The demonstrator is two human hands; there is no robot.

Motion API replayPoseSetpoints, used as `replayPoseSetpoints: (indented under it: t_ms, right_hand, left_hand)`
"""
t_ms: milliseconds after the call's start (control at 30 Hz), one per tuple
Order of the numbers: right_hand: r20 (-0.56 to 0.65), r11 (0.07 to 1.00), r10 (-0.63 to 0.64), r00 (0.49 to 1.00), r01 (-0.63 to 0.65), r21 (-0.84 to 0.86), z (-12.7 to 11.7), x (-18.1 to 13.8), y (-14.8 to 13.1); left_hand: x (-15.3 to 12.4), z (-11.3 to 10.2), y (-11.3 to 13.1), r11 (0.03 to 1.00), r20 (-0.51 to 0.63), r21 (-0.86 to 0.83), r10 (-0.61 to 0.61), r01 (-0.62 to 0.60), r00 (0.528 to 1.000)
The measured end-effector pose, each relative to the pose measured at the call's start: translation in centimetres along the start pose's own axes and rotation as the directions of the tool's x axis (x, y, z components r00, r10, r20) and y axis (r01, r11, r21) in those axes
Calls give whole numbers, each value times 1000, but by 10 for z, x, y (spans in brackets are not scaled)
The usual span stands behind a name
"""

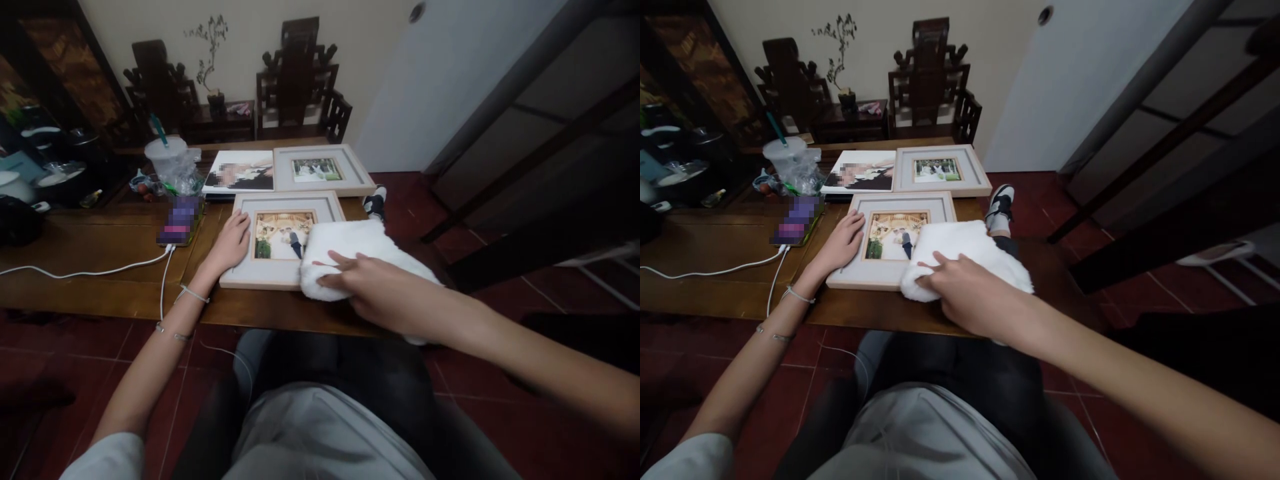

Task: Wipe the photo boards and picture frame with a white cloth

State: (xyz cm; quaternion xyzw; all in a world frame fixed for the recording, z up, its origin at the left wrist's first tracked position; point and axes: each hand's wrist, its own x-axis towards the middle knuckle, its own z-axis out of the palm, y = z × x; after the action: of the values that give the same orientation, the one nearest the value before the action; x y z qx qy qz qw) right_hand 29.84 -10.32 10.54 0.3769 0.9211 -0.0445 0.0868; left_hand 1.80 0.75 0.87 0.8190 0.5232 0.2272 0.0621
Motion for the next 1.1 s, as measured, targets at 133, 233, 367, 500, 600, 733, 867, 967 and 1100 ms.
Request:
replayPoseSetpoints:
  t_ms: [133,233,367,500,600,733,867,967,1100]
  right_hand:
    - [-94,994,-106,990,109,19,1,36,-19]
    - [-137,973,-207,969,218,71,7,57,-25]
    - [-123,953,-246,961,263,149,10,65,-14]
    - [-187,969,-86,979,126,214,-2,51,17]
    - [-378,988,24,926,36,150,-22,39,46]
    - [-532,994,105,840,-111,20,-40,45,76]
    - [-423,991,42,905,-90,-94,-24,79,87]
    - [-283,990,25,959,-64,-128,4,102,83]
    - [-241,982,1,970,-47,-183,27,103,65]
  left_hand:
    - [0,0,0,1000,-15,-3,10,-10,1000]
    - [-1,-1,1,1000,-12,9,9,-9,1000]
    - [-1,-3,2,1000,2,15,11,-11,1000]
    - [0,-3,1,1000,-1,-10,17,-17,1000]
    - [0,-2,1,1000,-6,-16,16,-16,1000]
    - [0,-3,2,1000,-2,-5,3,-3,1000]
    - [1,-4,4,1000,17,15,-12,12,1000]
    - [0,-4,4,1000,14,10,-19,19,1000]
    - [0,-4,4,1000,3,11,-20,20,1000]
